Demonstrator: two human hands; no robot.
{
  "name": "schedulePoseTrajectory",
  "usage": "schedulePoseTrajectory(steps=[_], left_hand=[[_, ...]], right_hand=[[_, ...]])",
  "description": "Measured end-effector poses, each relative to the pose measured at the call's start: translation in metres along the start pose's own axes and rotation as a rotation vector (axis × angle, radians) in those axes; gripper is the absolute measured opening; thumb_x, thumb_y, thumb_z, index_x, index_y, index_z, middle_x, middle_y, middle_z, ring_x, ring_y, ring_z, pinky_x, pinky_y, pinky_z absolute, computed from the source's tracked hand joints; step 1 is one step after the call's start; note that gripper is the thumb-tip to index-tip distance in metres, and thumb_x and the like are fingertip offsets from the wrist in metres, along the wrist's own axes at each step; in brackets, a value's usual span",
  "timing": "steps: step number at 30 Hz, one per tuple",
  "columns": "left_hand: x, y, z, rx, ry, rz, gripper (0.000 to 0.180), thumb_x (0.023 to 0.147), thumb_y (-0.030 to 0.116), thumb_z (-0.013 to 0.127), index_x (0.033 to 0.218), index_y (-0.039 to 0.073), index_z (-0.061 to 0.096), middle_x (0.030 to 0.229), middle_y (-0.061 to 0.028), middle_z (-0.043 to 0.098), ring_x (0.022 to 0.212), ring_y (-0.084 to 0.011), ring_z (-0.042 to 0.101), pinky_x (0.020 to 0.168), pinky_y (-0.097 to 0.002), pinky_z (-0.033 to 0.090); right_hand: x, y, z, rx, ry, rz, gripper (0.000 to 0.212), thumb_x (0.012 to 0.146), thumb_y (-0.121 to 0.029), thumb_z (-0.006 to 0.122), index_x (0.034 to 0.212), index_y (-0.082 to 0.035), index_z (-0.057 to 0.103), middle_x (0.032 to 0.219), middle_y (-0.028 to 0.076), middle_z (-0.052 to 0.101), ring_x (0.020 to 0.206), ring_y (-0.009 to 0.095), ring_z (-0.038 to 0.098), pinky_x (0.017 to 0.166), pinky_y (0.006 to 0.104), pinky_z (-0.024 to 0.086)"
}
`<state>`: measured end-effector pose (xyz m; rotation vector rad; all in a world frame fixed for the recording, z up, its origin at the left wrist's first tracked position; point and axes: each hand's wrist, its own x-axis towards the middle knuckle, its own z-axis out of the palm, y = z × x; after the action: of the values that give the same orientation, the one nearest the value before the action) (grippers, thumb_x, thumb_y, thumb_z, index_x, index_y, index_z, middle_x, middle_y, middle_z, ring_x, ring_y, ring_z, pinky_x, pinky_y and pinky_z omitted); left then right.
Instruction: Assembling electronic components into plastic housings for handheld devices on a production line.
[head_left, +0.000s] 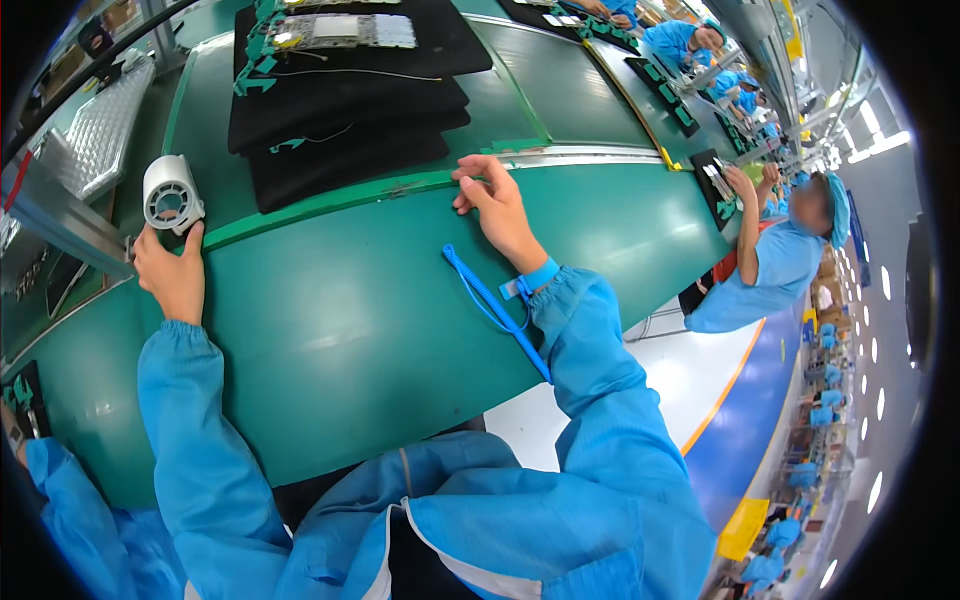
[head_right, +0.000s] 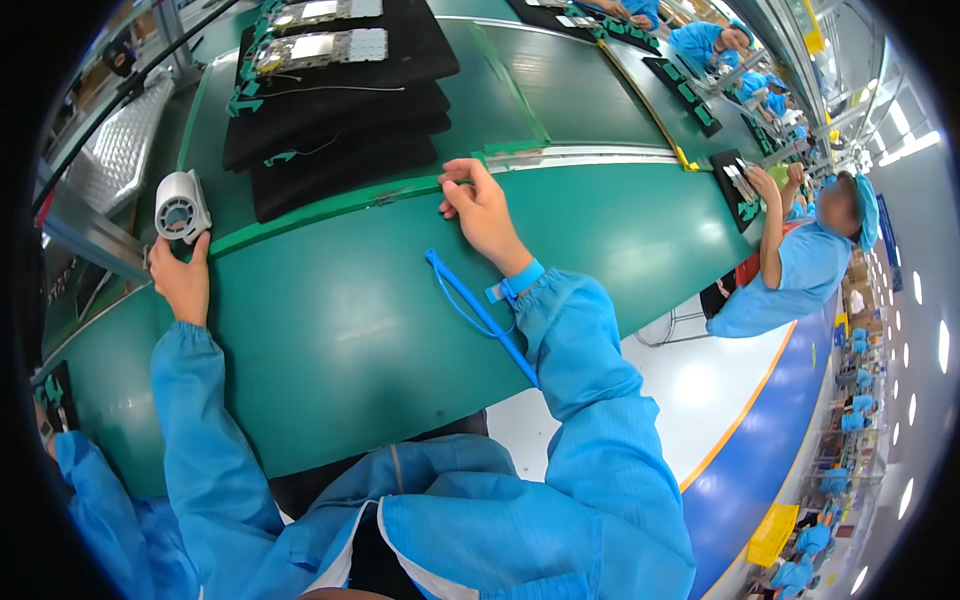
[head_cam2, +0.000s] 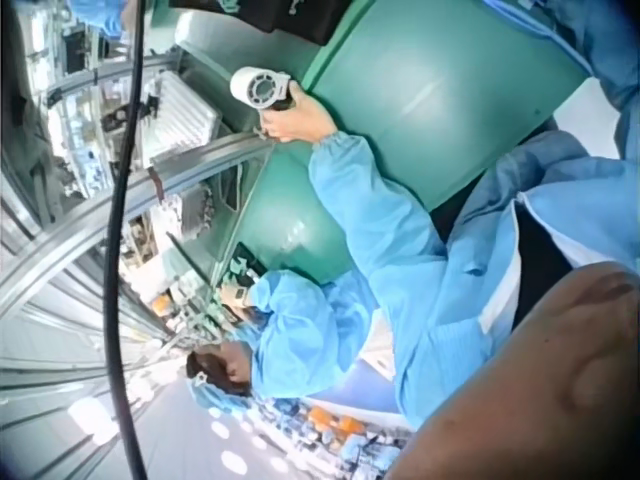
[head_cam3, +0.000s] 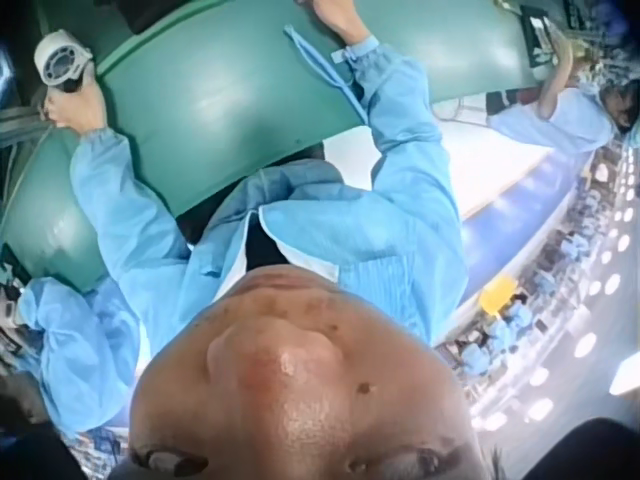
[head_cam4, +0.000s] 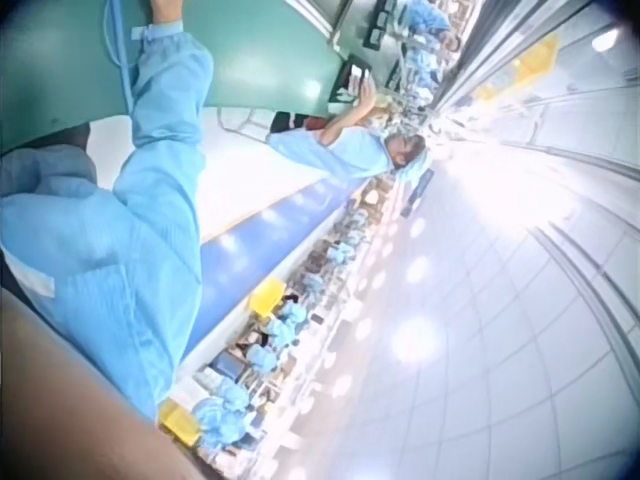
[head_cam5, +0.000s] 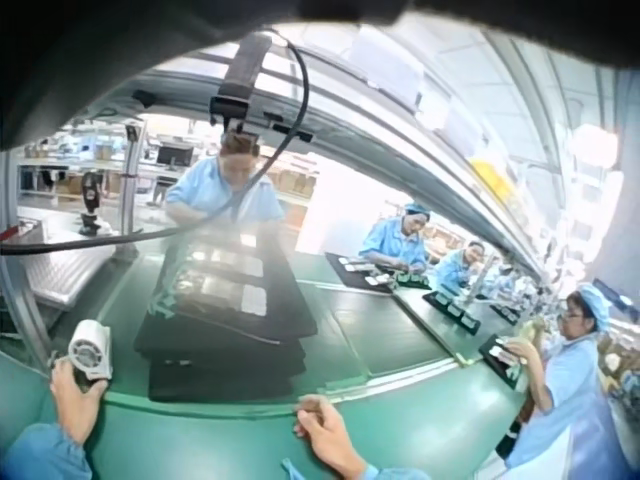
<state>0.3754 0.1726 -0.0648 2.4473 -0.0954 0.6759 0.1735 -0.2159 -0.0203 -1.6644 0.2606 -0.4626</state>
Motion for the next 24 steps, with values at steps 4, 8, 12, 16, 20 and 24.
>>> schedulePoseTrajectory(steps=[4,8,12,16,20,24], left_hand=[[-0.020,0.030,-0.021,-0.105,0.039,-0.032,0.071,0.084,0.031,0.077,0.143,0.011,0.043,0.145,-0.0167,0.038,0.137,-0.0366,0.036,0.109,-0.0546,0.029],[-0.031,0.062,-0.048,-0.218,0.196,0.247,0.057,0.088,0.015,0.070,0.139,0.007,0.046,0.143,-0.0159,0.041,0.135,-0.0340,0.038,0.109,-0.0512,0.030],[-0.057,0.082,-0.057,-0.445,-0.047,0.526,0.031,0.084,-0.003,0.063,0.114,0.000,0.060,0.120,-0.0185,0.057,0.114,-0.0362,0.055,0.100,-0.0428,0.044],[-0.086,0.100,-0.056,-0.488,-0.480,0.646,0.027,0.081,-0.001,0.064,0.107,0.000,0.061,0.114,-0.0176,0.058,0.108,-0.0377,0.056,0.094,-0.0433,0.046],[-0.087,0.103,-0.056,-0.363,-0.586,0.744,0.035,0.080,0.005,0.067,0.114,0.001,0.060,0.121,-0.0161,0.056,0.115,-0.0362,0.053,0.097,-0.0446,0.042],[-0.084,0.102,-0.060,-0.349,-0.623,0.793,0.035,0.081,0.004,0.067,0.115,0.001,0.060,0.124,-0.0165,0.056,0.116,-0.0360,0.053,0.097,-0.0445,0.042]], right_hand=[[-0.003,-0.001,-0.002,-0.034,-0.013,-0.005,0.025,0.098,-0.007,0.056,0.122,0.000,0.053,0.109,0.010,0.061,0.078,0.012,0.061,0.069,0.0269,0.053],[-0.004,-0.003,-0.001,-0.057,-0.008,-0.002,0.024,0.097,-0.006,0.057,0.121,0.000,0.054,0.106,0.009,0.062,0.077,0.012,0.061,0.069,0.0270,0.052],[-0.004,-0.004,0.004,-0.111,-0.019,-0.016,0.022,0.096,-0.006,0.059,0.116,0.000,0.057,0.105,0.008,0.064,0.076,0.011,0.061,0.069,0.0263,0.052],[-0.002,0.000,0.004,-0.146,-0.020,-0.051,0.018,0.095,-0.006,0.061,0.112,0.001,0.059,0.100,0.006,0.065,0.075,0.010,0.060,0.068,0.0259,0.051],[-0.003,-0.001,0.002,-0.265,-0.072,-0.037,0.015,0.097,-0.007,0.058,0.110,-0.001,0.061,0.100,0.006,0.066,0.083,0.010,0.060,0.074,0.0256,0.050],[-0.006,0.000,0.005,-0.328,-0.074,-0.074,0.011,0.096,-0.007,0.060,0.105,0.000,0.064,0.094,0.005,0.067,0.079,0.009,0.059,0.070,0.0241,0.050]])
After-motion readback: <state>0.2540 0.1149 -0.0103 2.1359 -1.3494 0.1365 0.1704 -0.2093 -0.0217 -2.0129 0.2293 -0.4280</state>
